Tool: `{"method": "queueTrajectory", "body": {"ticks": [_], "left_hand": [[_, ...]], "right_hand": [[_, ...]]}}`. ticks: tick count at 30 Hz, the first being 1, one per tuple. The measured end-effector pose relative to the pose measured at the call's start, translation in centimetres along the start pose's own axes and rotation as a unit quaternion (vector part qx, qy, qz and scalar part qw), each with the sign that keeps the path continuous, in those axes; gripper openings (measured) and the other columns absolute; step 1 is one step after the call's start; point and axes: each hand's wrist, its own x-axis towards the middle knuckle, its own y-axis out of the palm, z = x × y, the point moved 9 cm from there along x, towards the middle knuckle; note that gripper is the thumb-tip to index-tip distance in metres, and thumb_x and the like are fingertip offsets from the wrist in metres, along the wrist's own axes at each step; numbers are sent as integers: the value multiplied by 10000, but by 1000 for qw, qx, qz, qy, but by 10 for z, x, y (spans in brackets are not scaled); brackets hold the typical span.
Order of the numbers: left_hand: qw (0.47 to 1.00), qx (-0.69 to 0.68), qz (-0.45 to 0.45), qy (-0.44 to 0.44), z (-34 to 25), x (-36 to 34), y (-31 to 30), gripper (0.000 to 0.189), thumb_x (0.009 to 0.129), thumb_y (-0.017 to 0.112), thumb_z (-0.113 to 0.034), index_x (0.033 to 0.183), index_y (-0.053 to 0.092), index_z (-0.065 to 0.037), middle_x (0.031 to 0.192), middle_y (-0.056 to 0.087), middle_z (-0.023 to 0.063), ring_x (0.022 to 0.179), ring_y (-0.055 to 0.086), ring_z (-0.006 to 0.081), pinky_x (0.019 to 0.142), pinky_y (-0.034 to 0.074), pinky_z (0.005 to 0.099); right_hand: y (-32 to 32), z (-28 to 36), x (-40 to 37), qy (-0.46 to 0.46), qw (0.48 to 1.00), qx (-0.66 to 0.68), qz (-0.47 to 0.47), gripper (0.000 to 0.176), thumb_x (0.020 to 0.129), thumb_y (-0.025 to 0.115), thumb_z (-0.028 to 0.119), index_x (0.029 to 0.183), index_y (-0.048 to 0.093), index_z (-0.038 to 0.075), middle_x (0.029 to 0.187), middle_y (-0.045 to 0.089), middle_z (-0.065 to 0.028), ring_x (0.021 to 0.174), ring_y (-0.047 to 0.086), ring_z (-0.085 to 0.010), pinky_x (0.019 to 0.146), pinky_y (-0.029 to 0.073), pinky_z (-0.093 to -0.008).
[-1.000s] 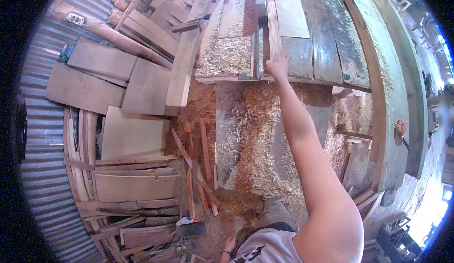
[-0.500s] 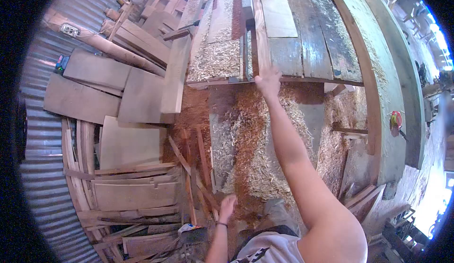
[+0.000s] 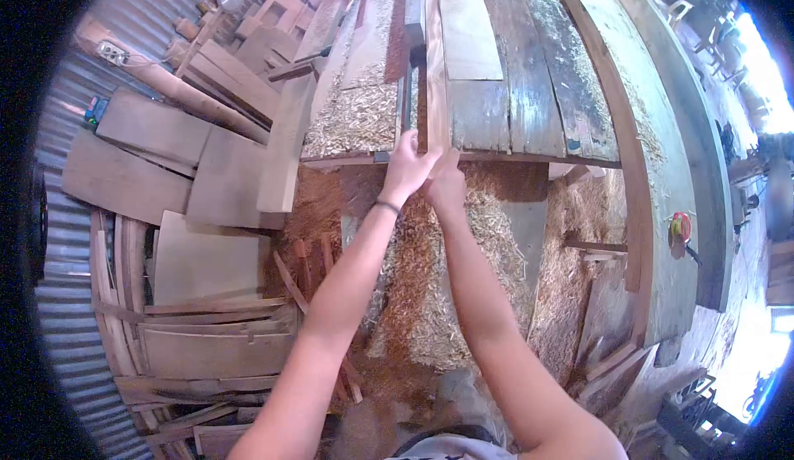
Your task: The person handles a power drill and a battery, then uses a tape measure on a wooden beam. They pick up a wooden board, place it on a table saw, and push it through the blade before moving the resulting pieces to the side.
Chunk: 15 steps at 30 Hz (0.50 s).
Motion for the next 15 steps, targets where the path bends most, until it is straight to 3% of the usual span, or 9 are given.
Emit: {"method": "queueTrajectory", "body": {"ticks": [1,3,6,7,10,11,15], "left_hand": [[999,43,13,-7,-1,17,14,801,733,726,-437,1289,408,45,1141,586,249,1074,578,328,905,467,372],[991,126,42,-23,-2,42,39,966,699,733,-487,1350,297,78,1182,556,296,1104,560,373,919,466,398],[977,126,126,-113,23,67,75,1054,674,763,-397,1420,164,44,1256,492,299,1166,507,391,988,421,404],[975,110,125,-147,25,69,76,1063,666,765,-390,1436,155,15,1260,490,286,1158,514,388,988,421,414],[985,111,54,-121,30,65,73,1068,652,764,-391,1451,154,-31,1269,480,278,1163,510,385,990,422,416],[984,94,71,-133,33,62,77,1038,651,761,-363,1457,176,-71,1287,468,265,1178,498,380,1001,412,415],[990,60,27,-125,42,56,77,969,653,753,-283,1441,231,-74,1265,481,264,1187,486,378,1007,400,425]], "right_hand": [[0,0,-5,-49,998,39,5,621,760,657,302,1202,314,34,913,615,-333,880,592,-511,740,477,-557],[3,-6,-7,-54,998,20,-26,628,779,631,281,1251,302,28,854,621,-318,832,600,-504,721,480,-555],[-1,-3,-15,-69,996,20,-45,608,791,622,298,1235,316,17,825,623,-315,794,600,-508,703,478,-561],[-4,1,-20,-71,996,33,-48,607,790,625,305,1226,320,14,832,622,-316,796,599,-508,702,478,-561],[-9,-1,-32,-56,997,22,-39,674,788,633,342,1263,302,-5,855,619,-325,807,599,-510,694,481,-553],[-7,-4,-34,-51,998,17,-36,692,788,635,346,1278,295,-4,858,618,-327,812,598,-512,697,480,-553],[-10,-2,-51,-40,998,31,-26,736,801,619,395,1322,276,4,886,612,-344,836,595,-519,721,472,-555]]}}
